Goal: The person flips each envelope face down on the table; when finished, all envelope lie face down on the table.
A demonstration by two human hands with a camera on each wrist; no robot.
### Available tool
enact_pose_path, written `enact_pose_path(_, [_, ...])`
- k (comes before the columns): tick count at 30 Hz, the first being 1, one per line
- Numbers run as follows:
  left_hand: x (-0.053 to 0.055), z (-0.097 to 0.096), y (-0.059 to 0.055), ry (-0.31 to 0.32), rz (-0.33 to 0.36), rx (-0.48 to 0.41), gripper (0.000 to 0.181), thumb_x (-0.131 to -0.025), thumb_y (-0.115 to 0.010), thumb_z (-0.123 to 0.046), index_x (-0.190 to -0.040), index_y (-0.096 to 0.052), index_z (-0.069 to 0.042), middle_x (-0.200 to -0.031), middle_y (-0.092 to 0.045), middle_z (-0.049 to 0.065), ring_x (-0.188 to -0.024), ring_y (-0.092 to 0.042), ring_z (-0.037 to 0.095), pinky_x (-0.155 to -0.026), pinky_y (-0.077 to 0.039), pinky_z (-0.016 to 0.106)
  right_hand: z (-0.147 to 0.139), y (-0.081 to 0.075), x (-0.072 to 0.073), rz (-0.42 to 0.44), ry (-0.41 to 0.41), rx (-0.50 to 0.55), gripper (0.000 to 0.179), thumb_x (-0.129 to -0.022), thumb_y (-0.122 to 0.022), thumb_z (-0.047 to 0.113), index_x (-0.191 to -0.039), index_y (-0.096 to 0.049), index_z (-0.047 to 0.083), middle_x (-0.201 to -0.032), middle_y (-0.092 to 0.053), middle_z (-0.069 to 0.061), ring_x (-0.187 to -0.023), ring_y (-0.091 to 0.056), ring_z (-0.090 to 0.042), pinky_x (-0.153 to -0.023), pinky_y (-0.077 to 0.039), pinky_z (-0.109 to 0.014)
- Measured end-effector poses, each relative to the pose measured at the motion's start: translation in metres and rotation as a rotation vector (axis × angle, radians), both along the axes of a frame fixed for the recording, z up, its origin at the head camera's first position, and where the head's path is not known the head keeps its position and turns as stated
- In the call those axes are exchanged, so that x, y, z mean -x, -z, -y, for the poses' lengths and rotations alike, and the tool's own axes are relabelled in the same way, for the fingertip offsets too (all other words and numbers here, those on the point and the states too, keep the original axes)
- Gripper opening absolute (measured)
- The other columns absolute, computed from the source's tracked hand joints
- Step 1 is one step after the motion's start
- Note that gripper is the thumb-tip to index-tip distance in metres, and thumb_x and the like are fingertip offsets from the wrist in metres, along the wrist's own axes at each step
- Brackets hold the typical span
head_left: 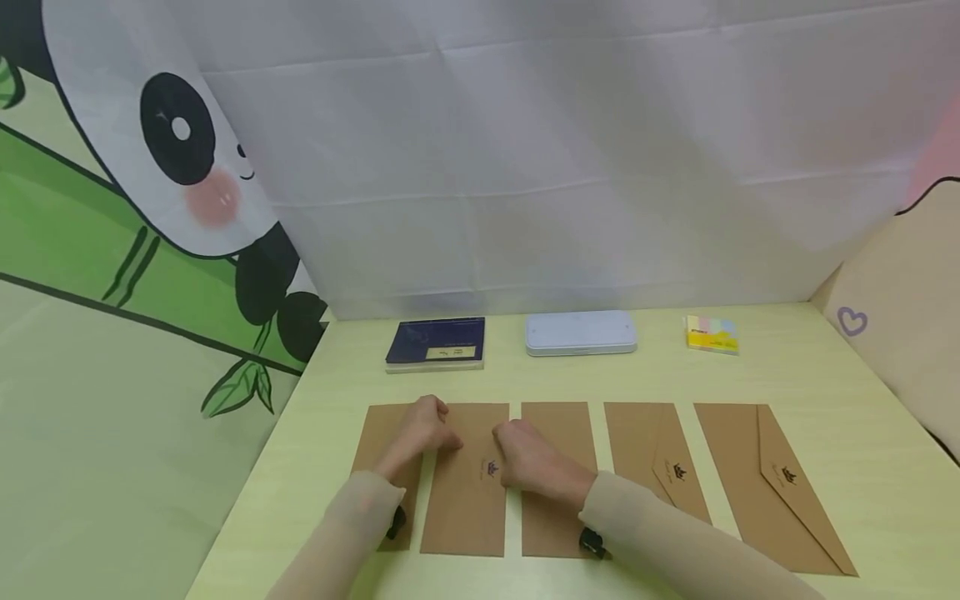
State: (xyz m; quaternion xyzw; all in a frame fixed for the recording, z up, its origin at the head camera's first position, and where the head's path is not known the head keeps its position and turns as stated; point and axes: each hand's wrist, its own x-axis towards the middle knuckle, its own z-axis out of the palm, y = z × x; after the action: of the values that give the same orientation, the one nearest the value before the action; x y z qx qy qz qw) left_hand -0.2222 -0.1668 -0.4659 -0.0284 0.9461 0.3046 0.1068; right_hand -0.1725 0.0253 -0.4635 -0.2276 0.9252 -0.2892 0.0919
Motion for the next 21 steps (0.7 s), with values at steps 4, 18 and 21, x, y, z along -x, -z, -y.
enact_pose_path(4, [0.006, 0.004, 0.002, 0.017, -0.009, -0.015, 0.061, -0.060, -0.090, -0.013, -0.110, -0.059, 0.004, -0.093, -0.057, 0.007, -0.082, -0.054, 0.023, -0.074, -0.047, 0.037, 0.000, 0.001, 0.000, 0.000, -0.002, -0.010, 0.035, -0.058, -0.077, -0.010, -0.085, -0.059, 0.003, -0.068, -0.048, -0.001, -0.061, -0.046, -0.015, -0.051, -0.042, -0.024])
enact_pose_path(18, [0.019, 0.007, 0.001, 0.029, 0.005, -0.016, 0.059, -0.059, -0.091, -0.012, -0.106, -0.058, 0.004, -0.091, -0.057, 0.009, -0.082, -0.054, 0.024, -0.075, -0.047, 0.038, -0.002, 0.002, 0.001, -0.012, -0.008, -0.009, 0.036, -0.057, -0.079, -0.007, -0.084, -0.059, 0.004, -0.069, -0.048, 0.000, -0.063, -0.046, -0.015, -0.053, -0.042, -0.025])
enact_pose_path(21, [0.021, 0.007, 0.001, 0.028, 0.009, -0.023, 0.059, -0.059, -0.091, -0.013, -0.105, -0.057, 0.003, -0.091, -0.056, 0.008, -0.081, -0.053, 0.024, -0.073, -0.046, 0.037, -0.002, 0.002, 0.002, -0.018, -0.012, -0.013, 0.036, -0.056, -0.079, -0.006, -0.085, -0.059, 0.004, -0.069, -0.048, 0.000, -0.064, -0.046, -0.015, -0.054, -0.042, -0.025])
